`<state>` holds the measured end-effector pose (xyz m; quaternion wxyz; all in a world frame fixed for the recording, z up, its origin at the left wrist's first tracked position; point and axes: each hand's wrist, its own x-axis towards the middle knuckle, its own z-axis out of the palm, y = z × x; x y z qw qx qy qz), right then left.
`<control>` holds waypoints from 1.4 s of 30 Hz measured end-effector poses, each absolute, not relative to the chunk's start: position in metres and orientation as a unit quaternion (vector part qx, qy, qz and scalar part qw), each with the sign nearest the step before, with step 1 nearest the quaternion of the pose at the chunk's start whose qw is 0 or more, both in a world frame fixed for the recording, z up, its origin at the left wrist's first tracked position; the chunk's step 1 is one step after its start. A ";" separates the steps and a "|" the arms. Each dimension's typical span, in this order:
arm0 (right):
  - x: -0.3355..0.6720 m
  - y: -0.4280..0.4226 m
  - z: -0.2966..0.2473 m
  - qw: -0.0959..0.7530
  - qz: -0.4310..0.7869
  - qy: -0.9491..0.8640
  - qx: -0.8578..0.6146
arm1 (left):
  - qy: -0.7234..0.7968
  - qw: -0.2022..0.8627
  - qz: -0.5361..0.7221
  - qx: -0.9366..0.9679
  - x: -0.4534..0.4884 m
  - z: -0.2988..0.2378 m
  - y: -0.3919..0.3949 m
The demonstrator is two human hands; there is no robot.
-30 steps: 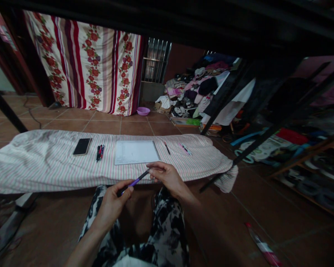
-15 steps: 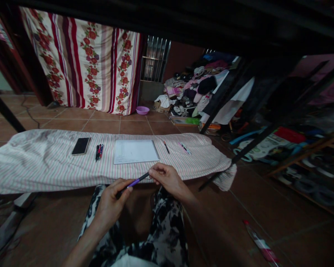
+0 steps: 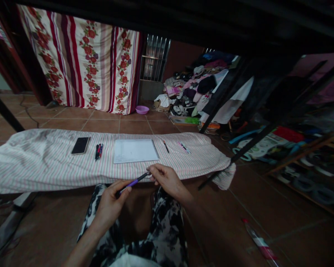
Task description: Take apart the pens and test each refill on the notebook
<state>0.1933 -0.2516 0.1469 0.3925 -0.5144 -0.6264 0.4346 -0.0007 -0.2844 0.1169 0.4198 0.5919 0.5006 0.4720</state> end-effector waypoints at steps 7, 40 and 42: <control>0.193 -0.251 0.147 0.420 0.498 -0.589 -0.477 | 0.513 0.424 0.475 0.577 -0.003 0.114 -0.284; 0.194 -0.256 0.140 0.376 0.462 -0.638 -0.489 | 0.486 0.358 0.446 0.661 -0.009 0.114 -0.287; 0.193 -0.258 0.139 0.362 0.438 -0.654 -0.499 | 0.483 0.356 0.439 0.669 -0.010 0.114 -0.288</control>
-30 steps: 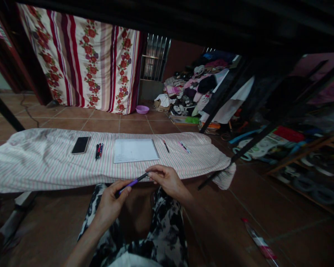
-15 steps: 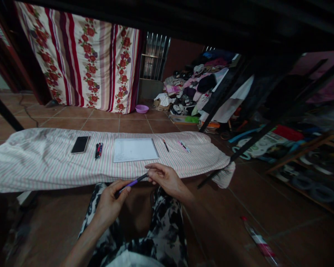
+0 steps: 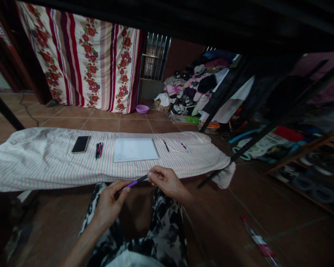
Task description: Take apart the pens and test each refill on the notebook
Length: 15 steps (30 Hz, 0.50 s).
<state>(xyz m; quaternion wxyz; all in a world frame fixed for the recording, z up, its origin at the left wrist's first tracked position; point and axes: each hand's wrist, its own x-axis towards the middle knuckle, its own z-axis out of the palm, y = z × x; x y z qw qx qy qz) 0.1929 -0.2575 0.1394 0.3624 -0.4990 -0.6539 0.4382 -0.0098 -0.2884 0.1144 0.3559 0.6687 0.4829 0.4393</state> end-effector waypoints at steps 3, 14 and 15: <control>0.191 -0.259 0.141 0.350 0.420 -0.663 -0.511 | 0.487 0.359 0.430 0.670 -0.010 0.115 -0.289; 0.191 -0.259 0.141 0.411 0.506 -0.596 -0.469 | 0.504 0.383 0.449 0.630 -0.010 0.114 -0.289; 0.191 -0.259 0.141 0.412 0.506 -0.592 -0.474 | 0.502 0.381 0.451 0.632 -0.010 0.114 -0.289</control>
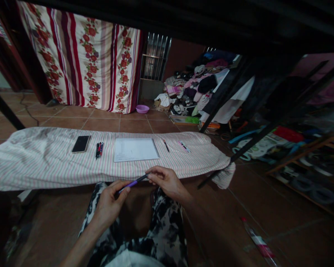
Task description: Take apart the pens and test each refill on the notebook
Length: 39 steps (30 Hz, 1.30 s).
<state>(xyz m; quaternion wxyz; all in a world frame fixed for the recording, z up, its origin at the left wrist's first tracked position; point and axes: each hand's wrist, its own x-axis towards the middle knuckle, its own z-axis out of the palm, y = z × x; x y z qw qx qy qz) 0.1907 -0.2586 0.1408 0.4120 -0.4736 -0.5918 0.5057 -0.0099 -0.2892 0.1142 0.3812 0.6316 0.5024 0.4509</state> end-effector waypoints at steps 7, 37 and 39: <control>0.192 -0.260 0.142 0.394 0.495 -0.597 -0.492 | 0.494 0.354 0.426 0.671 -0.011 0.117 -0.292; 0.176 -0.266 0.131 0.509 0.569 -0.449 -0.465 | 0.512 0.404 0.453 0.608 -0.009 0.118 -0.290; 0.176 -0.267 0.128 0.534 0.583 -0.411 -0.454 | 0.513 0.469 0.453 0.558 -0.009 0.121 -0.290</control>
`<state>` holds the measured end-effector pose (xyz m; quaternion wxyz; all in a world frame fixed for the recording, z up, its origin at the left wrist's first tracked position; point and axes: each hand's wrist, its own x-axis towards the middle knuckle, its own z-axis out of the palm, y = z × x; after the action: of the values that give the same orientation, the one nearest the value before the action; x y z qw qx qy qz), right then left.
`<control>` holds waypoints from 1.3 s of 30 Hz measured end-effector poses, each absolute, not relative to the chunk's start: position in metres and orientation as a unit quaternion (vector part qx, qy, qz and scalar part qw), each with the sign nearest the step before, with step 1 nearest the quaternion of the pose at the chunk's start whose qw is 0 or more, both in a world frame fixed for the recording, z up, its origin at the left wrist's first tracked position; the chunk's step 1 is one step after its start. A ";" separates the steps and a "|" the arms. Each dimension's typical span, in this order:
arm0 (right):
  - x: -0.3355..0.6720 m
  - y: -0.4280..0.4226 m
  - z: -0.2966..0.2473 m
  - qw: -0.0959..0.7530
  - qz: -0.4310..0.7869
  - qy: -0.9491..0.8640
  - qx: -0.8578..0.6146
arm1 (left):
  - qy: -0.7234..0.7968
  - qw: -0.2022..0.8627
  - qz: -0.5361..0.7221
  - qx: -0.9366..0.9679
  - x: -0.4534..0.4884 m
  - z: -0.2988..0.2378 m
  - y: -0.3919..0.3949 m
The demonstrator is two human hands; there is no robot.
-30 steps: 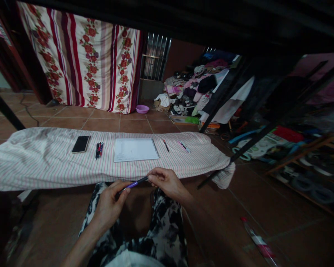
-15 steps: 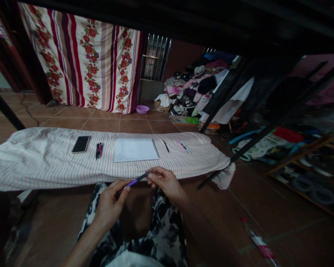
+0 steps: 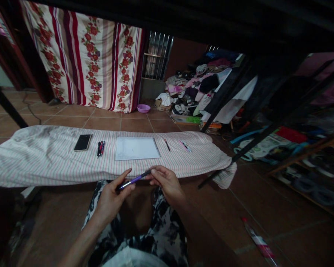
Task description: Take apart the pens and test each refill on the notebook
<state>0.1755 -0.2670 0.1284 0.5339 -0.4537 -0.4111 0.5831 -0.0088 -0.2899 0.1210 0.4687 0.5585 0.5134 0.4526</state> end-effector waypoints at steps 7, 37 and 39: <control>0.175 -0.266 0.124 0.568 0.617 -0.316 -0.444 | 0.402 0.630 0.510 0.427 -0.010 0.125 -0.295; 0.145 -0.282 0.111 0.571 0.595 -0.322 -0.464 | 0.414 0.631 0.634 0.168 0.010 0.110 -0.301; 0.144 -0.282 0.111 0.573 0.589 -0.323 -0.470 | 0.415 0.628 0.635 0.173 0.010 0.110 -0.301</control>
<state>0.1441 -0.2817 0.1111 0.5734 -0.4698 -0.3228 0.5885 0.0101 -0.3006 0.1101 0.6276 0.1727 0.4154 0.6354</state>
